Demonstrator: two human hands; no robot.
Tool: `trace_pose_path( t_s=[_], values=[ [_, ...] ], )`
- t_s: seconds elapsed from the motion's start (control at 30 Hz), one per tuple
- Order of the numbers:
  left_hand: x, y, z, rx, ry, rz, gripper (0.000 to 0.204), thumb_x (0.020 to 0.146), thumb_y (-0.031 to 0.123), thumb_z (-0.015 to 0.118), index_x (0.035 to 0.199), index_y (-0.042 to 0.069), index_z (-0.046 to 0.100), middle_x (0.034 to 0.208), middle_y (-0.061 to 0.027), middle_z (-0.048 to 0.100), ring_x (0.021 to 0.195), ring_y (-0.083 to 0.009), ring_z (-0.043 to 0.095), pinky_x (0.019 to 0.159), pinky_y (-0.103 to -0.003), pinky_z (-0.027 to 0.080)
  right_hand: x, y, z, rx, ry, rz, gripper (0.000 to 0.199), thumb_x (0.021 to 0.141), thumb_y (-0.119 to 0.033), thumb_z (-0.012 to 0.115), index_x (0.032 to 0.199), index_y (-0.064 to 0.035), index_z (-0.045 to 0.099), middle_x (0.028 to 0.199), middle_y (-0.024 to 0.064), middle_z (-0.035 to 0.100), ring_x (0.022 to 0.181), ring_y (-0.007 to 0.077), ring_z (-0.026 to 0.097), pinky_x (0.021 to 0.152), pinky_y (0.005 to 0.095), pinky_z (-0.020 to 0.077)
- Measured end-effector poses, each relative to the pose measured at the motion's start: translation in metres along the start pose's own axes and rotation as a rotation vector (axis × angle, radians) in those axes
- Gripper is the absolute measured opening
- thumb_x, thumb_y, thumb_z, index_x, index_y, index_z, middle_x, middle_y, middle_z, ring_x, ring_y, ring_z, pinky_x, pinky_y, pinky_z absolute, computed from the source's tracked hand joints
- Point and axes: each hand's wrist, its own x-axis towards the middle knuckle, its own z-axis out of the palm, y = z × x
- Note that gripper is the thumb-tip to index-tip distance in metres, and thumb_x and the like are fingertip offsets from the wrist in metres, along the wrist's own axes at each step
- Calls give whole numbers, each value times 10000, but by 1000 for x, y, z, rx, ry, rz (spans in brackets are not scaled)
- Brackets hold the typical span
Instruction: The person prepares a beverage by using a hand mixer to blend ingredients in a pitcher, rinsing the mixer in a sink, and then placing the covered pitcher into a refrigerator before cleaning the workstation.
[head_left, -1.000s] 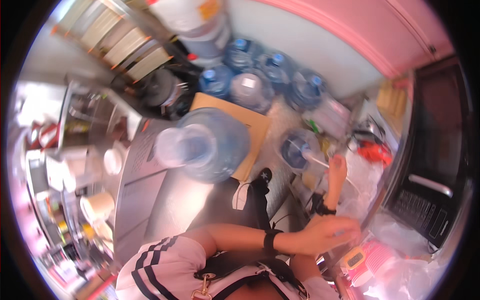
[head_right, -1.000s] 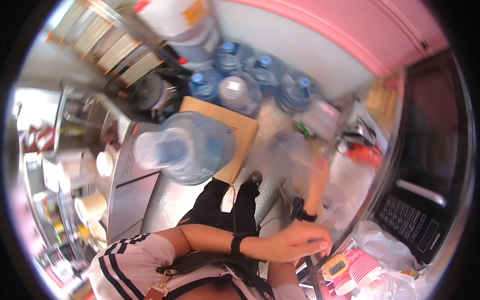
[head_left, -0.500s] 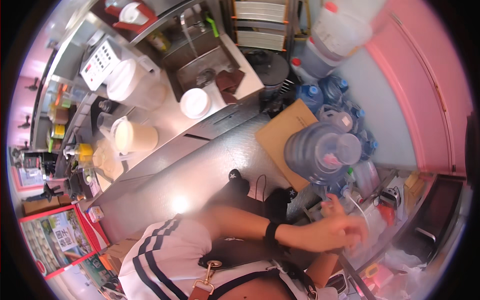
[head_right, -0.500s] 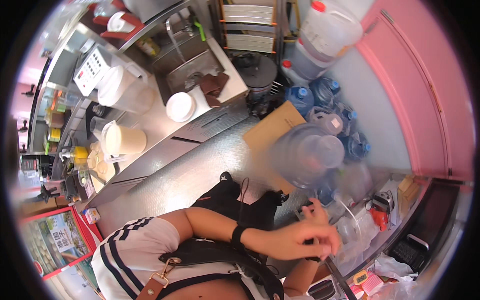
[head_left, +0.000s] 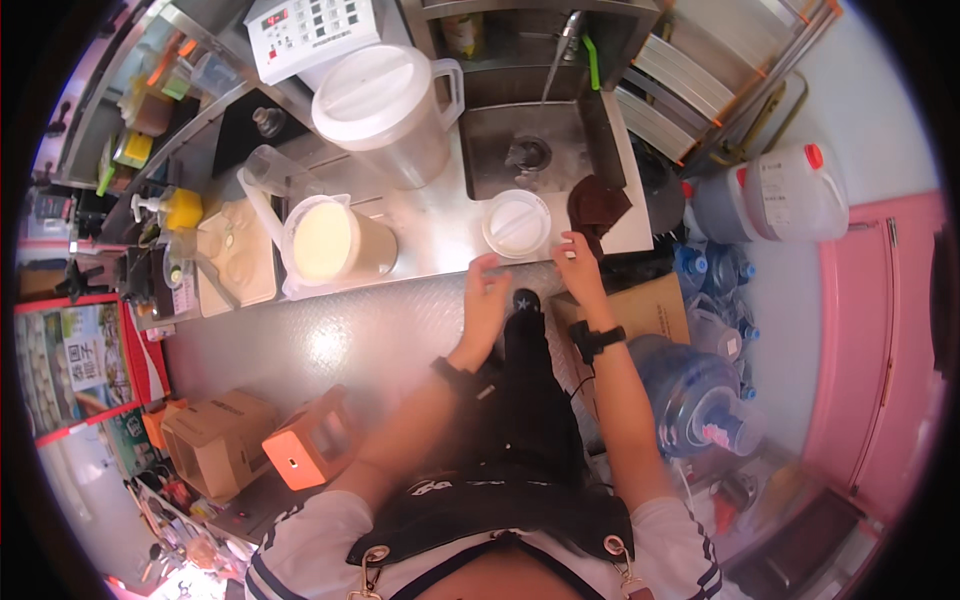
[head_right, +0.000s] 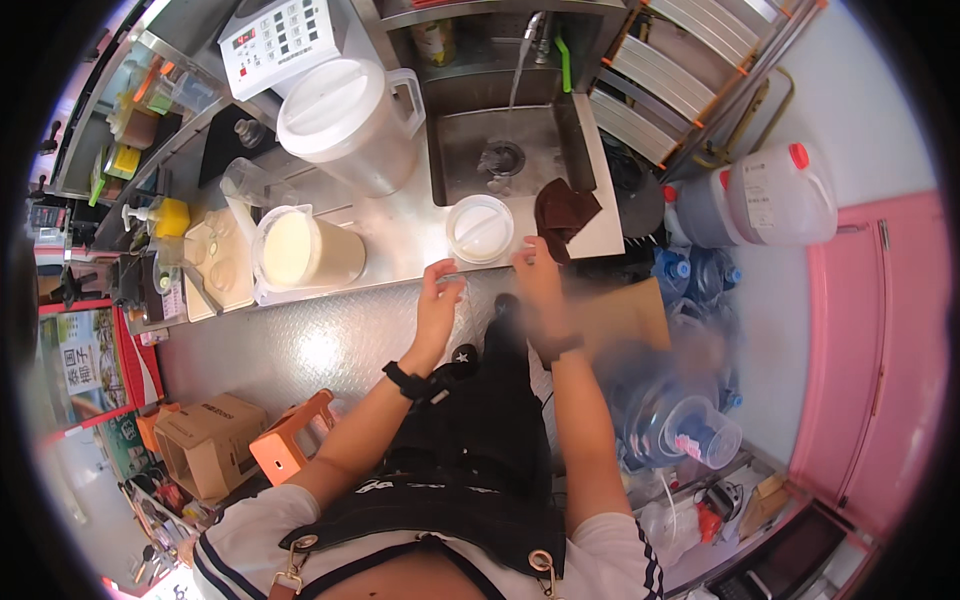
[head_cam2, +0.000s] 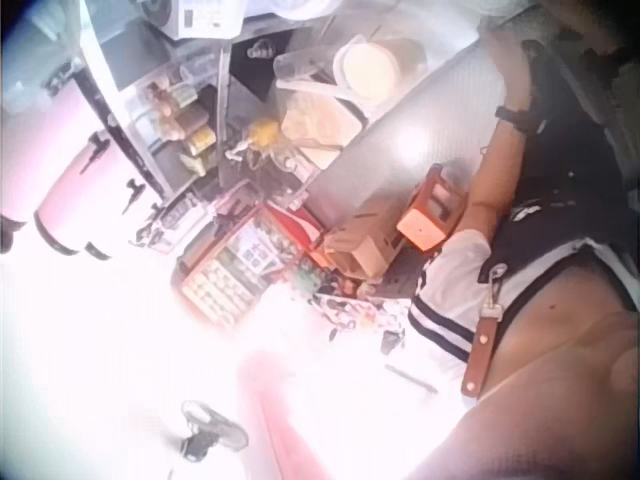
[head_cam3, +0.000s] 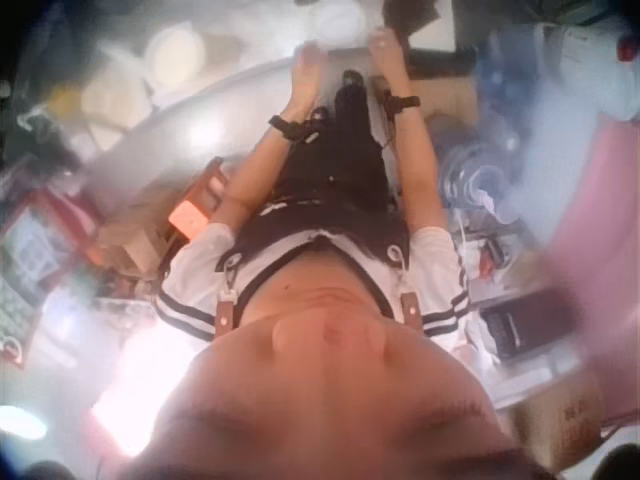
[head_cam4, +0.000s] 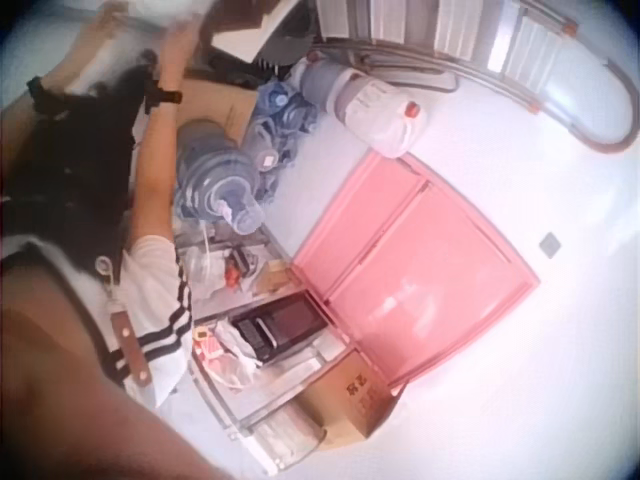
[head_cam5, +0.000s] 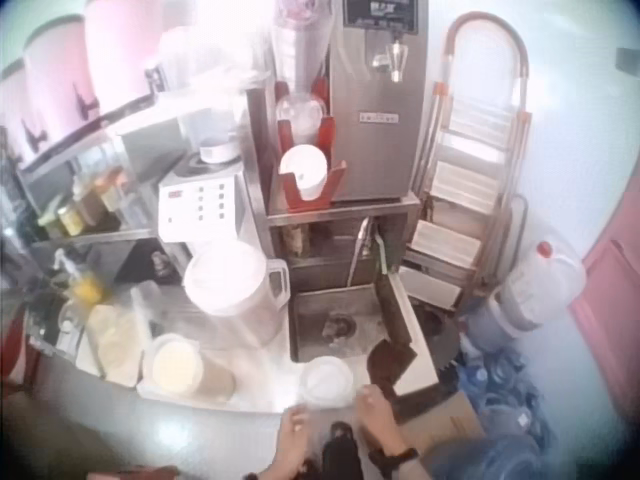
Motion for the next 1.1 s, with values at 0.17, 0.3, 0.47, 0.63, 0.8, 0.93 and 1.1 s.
trace_pose_path(
  t_s=[0.17, 0.3, 0.47, 0.63, 0.8, 0.93, 1.1],
  values=[
    [71, -72, -42, 191, 227, -241, 523, 848, 288, 648, 1266, 53, 439, 1140, -79, 536, 944, -160, 524, 765, -300, 454, 59, 10, 42, -137, -70, 141, 292, 834, -106, 627, 1088, -12, 519, 833, 106, 623, 636, 187, 635, 487, 313, 527],
    [84, -50, -18, 98, 211, -298, 563, 844, 313, 658, 1283, 44, 430, 1146, -87, 544, 962, -162, 535, 783, -295, 460, 77, 33, 26, -99, -245, 134, 266, 824, -37, 592, 1071, 1, 502, 872, 108, 623, 736, 177, 650, 498, 328, 566],
    [91, 47, 2, -304, 21, -183, 546, 787, 78, 722, 1253, -11, 453, 1200, -113, 534, 1093, -179, 533, 928, -299, 441, 94, -20, -6, 301, -432, 120, 368, 841, -54, 611, 1178, -53, 464, 1093, 68, 589, 997, 147, 595, 702, 282, 548],
    [134, 88, 20, 178, -89, 225, 580, 739, 77, 774, 1227, 1, 469, 1136, -109, 579, 1073, -191, 574, 909, -323, 483, 150, -55, -45, 524, -586, 316, 539, 869, -113, 644, 1345, -99, 392, 1216, 46, 548, 1119, 151, 533, 907, 316, 466],
    [229, 62, 62, 140, 70, -25, 509, 748, 166, 784, 1149, -3, 522, 1051, -122, 618, 839, -152, 637, 691, -270, 532, 225, -49, -71, 493, -416, 430, 429, 910, -195, 564, 1294, -63, 425, 1197, 84, 557, 1078, 206, 569, 880, 333, 487],
    [312, 41, 86, 73, 136, -99, 578, 688, 296, 812, 1091, -21, 546, 929, -122, 660, 770, -178, 641, 659, -300, 515, 282, -49, -52, 425, -303, 346, 461, 904, -292, 541, 1290, -68, 425, 1171, 70, 561, 1102, 227, 541, 890, 361, 440],
    [354, 30, 116, 319, 251, -135, 649, 637, 390, 808, 1050, -32, 539, 952, -195, 654, 828, -309, 665, 711, -382, 521, 329, -25, -22, 337, -256, 391, 389, 887, -300, 557, 1195, -69, 508, 1078, 52, 588, 970, 176, 544, 818, 317, 425]
  ],
)
